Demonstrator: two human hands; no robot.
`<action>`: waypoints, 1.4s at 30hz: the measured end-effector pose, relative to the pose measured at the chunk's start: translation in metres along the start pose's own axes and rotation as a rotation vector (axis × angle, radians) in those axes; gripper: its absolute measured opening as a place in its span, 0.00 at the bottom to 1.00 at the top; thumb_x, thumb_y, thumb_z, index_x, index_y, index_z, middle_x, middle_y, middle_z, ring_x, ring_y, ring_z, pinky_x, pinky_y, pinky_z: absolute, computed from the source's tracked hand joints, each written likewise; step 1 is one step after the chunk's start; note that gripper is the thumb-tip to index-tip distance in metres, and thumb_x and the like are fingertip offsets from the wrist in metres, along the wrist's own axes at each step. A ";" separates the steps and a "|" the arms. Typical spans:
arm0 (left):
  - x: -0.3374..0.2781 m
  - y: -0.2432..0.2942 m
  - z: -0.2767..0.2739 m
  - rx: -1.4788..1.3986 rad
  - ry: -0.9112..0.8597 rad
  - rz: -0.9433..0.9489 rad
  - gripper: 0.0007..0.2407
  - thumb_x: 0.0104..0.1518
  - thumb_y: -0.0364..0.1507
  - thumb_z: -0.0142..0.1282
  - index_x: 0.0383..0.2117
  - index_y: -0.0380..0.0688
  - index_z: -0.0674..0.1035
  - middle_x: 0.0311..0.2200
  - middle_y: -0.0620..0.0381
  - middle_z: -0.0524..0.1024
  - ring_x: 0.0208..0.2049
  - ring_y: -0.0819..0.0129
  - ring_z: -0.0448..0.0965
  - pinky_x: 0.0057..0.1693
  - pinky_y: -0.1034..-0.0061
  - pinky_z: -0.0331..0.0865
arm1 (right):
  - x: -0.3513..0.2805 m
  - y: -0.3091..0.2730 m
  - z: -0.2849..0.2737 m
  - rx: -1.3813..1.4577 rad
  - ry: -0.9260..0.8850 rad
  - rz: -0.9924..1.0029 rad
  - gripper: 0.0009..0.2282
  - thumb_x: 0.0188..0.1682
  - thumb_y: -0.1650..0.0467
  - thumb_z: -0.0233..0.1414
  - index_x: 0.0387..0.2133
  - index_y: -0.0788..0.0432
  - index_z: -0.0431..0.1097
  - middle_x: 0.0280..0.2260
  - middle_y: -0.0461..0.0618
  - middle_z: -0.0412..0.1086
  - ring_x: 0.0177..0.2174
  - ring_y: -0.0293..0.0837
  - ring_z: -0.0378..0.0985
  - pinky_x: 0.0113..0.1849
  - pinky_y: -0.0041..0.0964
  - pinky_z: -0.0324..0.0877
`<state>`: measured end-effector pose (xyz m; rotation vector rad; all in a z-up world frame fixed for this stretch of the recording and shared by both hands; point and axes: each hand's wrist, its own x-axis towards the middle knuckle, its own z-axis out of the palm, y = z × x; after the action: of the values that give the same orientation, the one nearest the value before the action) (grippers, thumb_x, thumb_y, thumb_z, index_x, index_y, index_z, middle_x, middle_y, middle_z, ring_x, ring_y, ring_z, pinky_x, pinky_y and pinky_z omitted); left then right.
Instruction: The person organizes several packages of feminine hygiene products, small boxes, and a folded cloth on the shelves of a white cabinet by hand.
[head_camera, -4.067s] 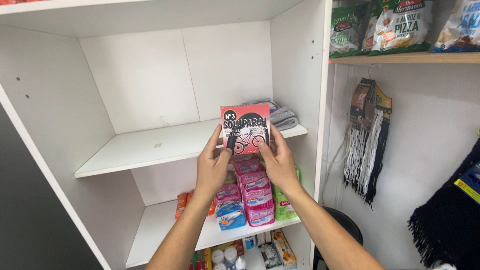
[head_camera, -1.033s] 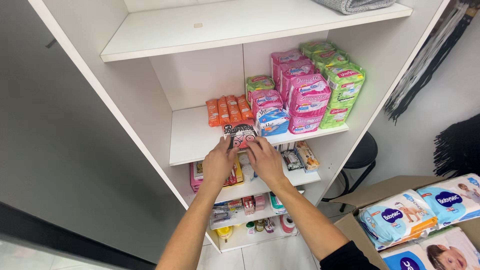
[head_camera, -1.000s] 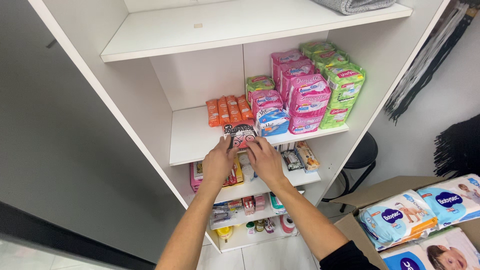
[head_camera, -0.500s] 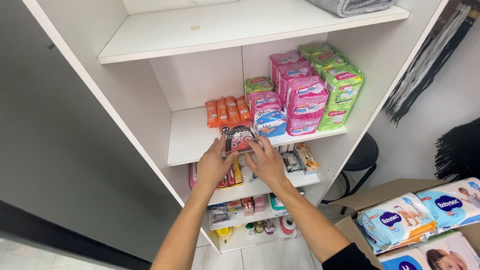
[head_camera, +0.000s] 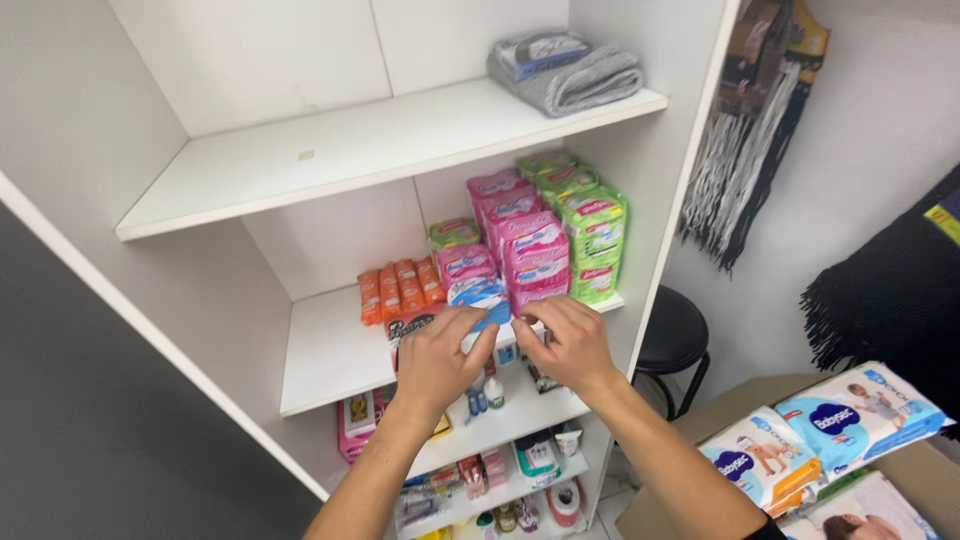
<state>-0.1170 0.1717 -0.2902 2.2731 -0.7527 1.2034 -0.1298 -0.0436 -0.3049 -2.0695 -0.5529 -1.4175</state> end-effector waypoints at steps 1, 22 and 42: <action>0.019 0.012 -0.004 -0.005 0.012 0.017 0.08 0.59 0.46 0.65 0.40 0.69 0.89 0.36 0.74 0.88 0.36 0.67 0.90 0.39 0.70 0.83 | 0.015 0.002 -0.015 -0.011 0.016 -0.009 0.05 0.52 0.60 0.63 0.31 0.44 0.79 0.21 0.35 0.75 0.25 0.42 0.80 0.32 0.36 0.78; 0.334 0.038 0.064 -0.242 -0.254 -0.543 0.26 0.66 0.34 0.50 0.72 0.41 0.72 0.63 0.38 0.78 0.67 0.44 0.75 0.70 0.50 0.69 | 0.307 0.131 -0.065 -0.020 -0.326 -0.011 0.16 0.58 0.79 0.46 0.57 0.65 0.76 0.54 0.67 0.78 0.58 0.65 0.77 0.62 0.58 0.68; 0.363 0.027 0.097 -0.275 -0.081 -0.842 0.22 0.65 0.40 0.58 0.63 0.44 0.81 0.48 0.46 0.87 0.56 0.47 0.84 0.56 0.55 0.80 | 0.332 0.149 -0.035 0.032 -0.445 0.486 0.22 0.62 0.62 0.46 0.63 0.61 0.73 0.56 0.61 0.78 0.62 0.61 0.74 0.63 0.53 0.67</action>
<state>0.0930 0.0006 -0.0286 2.0542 0.0548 0.5666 0.0556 -0.1724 -0.0172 -2.2982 -0.2083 -0.6734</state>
